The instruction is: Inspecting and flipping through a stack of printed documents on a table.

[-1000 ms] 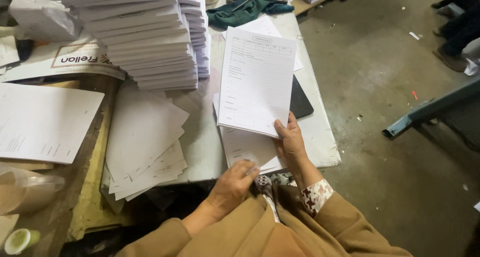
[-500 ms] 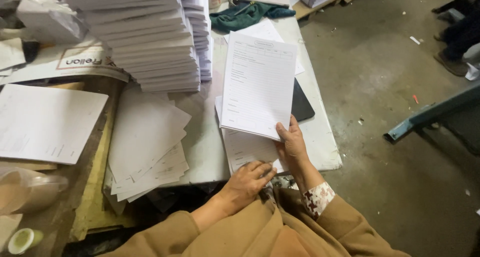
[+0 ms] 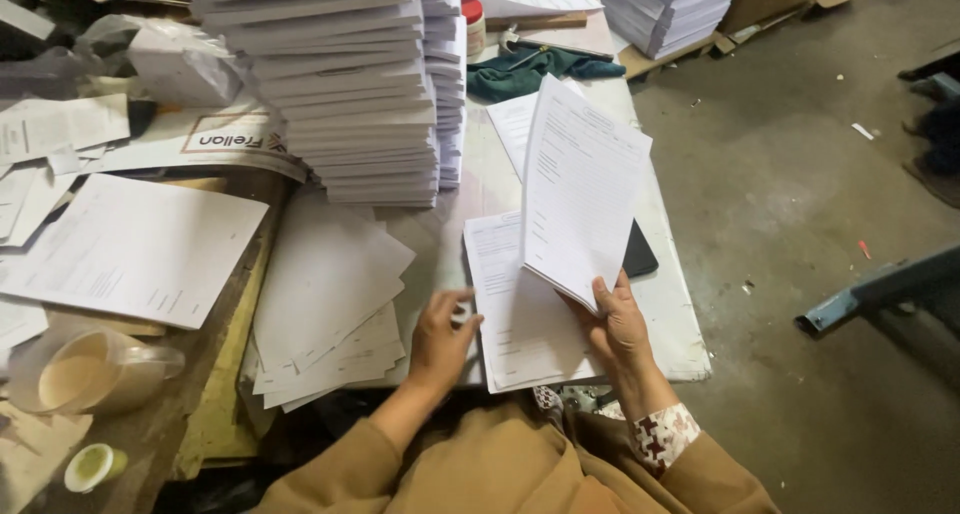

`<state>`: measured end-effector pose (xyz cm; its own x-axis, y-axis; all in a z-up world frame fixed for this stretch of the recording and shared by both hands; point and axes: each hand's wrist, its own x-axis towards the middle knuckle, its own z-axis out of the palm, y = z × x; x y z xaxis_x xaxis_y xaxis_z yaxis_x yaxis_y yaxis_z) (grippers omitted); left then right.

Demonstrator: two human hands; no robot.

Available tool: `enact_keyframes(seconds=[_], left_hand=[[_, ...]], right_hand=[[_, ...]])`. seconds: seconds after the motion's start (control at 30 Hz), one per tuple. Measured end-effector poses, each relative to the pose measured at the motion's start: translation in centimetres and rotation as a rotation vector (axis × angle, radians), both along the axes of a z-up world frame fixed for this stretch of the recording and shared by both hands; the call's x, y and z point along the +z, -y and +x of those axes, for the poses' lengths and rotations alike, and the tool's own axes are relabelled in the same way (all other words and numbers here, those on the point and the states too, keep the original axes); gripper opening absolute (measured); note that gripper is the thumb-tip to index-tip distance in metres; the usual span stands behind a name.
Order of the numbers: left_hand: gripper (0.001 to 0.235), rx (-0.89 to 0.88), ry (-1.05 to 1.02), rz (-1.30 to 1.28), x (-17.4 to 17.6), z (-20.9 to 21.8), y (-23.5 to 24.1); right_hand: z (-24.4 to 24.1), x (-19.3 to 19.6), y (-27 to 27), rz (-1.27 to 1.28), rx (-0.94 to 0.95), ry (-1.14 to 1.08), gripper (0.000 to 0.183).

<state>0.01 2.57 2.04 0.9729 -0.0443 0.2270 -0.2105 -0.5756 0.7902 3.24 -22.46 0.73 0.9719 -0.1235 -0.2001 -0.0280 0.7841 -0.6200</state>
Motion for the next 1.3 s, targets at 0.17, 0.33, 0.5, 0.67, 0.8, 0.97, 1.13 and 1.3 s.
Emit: enact_keyframes(seconds=[0.17,0.33,0.5,0.67,0.8,0.97,1.13,1.3], left_hand=[[0.06,0.215,-0.185,-0.258,-4.5,6.9,-0.6],[0.046,0.355,-0.265,-0.396,-8.2,13.5,-0.1],[0.04,0.382,-0.266,-0.451,-6.6,14.7,0.4],[0.028,0.451,-0.335,-0.541,-4.7,15.0,0.8],[0.036,0.459,-0.29,-0.552,-7.6,17.9,0.5],[0.032,0.465,-0.341,-0.621,-5.1,17.8,0.4],[0.027,0.485,-0.278,-0.786,-4.8,17.7,0.6],[0.024,0.514,-0.246,-0.842,-7.9,19.2,0.4]], right_hand=[[0.2,0.1,0.0,-0.03,0.004,-0.027,0.04],[0.5,-0.8,0.1,-0.045,0.0,-0.029,0.039],[0.3,-0.1,0.0,-0.05,-0.013,-0.044,0.039],[0.2,0.4,-0.3,-0.053,-0.016,-0.051,0.041],[0.7,-1.2,0.3,-0.058,-0.009,-0.032,0.041],[0.2,0.2,-0.2,-0.077,-0.026,-0.037,0.043],[0.4,-0.5,0.0,-0.071,-0.04,-0.036,0.043],[0.3,0.0,-0.3,-0.111,-0.033,-0.036,0.043]])
